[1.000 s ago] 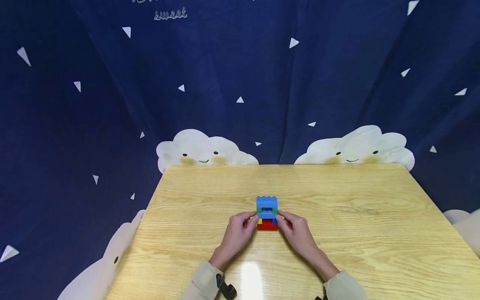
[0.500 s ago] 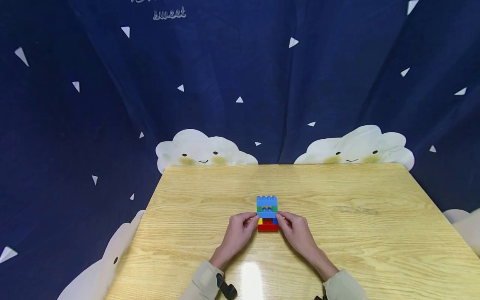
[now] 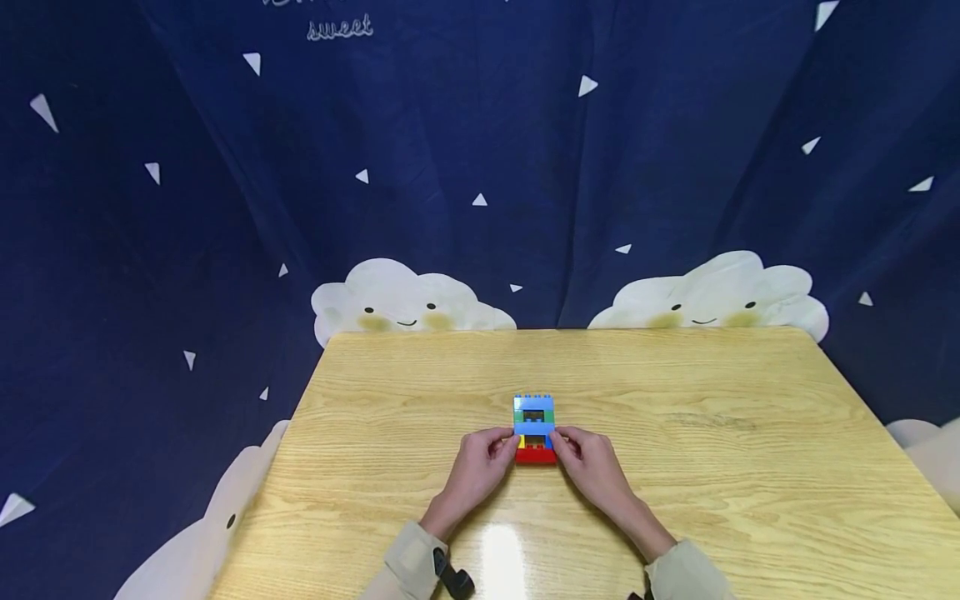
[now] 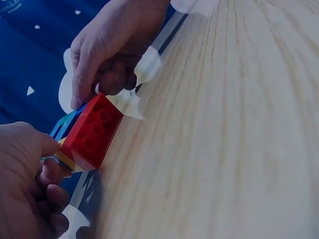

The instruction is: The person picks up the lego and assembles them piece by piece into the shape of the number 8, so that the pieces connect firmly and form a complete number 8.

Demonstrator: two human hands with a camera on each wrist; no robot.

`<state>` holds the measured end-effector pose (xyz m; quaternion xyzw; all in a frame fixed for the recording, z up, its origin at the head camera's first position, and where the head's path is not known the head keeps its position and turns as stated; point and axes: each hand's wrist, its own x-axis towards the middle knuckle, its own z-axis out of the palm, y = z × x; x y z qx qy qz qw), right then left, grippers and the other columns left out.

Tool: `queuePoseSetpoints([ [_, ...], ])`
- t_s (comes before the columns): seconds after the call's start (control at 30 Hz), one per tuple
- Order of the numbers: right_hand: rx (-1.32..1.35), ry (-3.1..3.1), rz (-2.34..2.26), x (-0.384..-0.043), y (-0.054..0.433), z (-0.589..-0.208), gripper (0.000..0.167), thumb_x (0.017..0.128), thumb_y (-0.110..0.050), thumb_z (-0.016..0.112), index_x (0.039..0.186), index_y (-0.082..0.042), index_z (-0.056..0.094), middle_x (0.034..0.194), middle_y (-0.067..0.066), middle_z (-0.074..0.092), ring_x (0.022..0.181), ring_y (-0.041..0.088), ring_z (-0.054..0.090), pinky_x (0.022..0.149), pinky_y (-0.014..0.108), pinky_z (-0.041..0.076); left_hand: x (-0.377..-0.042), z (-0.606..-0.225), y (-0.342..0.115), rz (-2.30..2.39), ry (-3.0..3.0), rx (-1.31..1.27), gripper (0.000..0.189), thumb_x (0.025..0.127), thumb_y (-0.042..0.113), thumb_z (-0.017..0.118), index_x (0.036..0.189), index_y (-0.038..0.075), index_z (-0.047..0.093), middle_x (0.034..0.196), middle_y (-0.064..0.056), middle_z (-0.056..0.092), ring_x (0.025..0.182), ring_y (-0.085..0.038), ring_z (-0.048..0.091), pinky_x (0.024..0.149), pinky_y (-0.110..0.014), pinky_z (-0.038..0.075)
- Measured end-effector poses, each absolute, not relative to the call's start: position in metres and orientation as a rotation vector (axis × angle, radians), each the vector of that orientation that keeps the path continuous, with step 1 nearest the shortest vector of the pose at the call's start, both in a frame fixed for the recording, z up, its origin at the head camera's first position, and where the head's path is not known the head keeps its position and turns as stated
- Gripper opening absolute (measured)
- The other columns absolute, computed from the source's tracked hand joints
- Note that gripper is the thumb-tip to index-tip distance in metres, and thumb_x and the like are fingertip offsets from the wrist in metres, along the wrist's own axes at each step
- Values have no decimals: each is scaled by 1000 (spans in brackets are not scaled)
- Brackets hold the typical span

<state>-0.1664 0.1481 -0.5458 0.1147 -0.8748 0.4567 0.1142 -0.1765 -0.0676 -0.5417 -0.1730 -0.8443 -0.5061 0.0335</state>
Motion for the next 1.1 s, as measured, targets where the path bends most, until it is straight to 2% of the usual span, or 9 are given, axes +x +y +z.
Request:
queuePoseSetpoints([
  [0.13,327,-2604,1310,-167,148,-546,20,103,-17,69,110,-2,79,70,-10,63,64,4,52,64,24,47,-177,-543,-68,-1565,-2612,-527,21,103,16,67,111,1,79,66,11,54,58,2,44,54,-17,37],
  [0.3,325,-2665,1251,-167,148,-544,22,104,-19,67,112,-3,79,91,-1,75,82,10,64,80,36,57,-178,-545,-68,-1570,-2634,-517,21,103,16,66,112,1,78,67,11,54,58,2,44,54,-16,37],
  [0.5,351,-2706,1203,-167,149,-545,24,105,-19,65,115,-1,78,107,8,78,102,20,72,90,45,58,-177,-547,-69,-1535,-2634,-538,22,104,17,65,111,1,78,69,11,57,59,2,46,56,-17,40],
  [0.6,356,-2729,1163,-167,149,-546,24,106,-19,63,114,-3,78,107,7,78,102,20,73,89,44,58,-176,-545,-69,-1509,-2638,-548,22,104,17,65,111,2,79,68,11,57,59,2,45,56,-17,40],
  [0.83,367,-2757,1086,-166,149,-544,20,106,-19,64,100,-9,80,90,-2,75,82,9,66,77,38,57,-174,-542,-69,-1495,-2674,-548,23,105,18,63,112,3,79,67,11,56,58,1,44,56,-18,39],
  [1.1,376,-2780,1065,-167,147,-542,21,106,-19,64,93,-12,79,82,-5,72,74,7,59,71,34,53,-174,-541,-70,-1475,-2707,-544,26,107,20,61,115,3,79,68,10,58,58,1,44,57,-18,39],
])
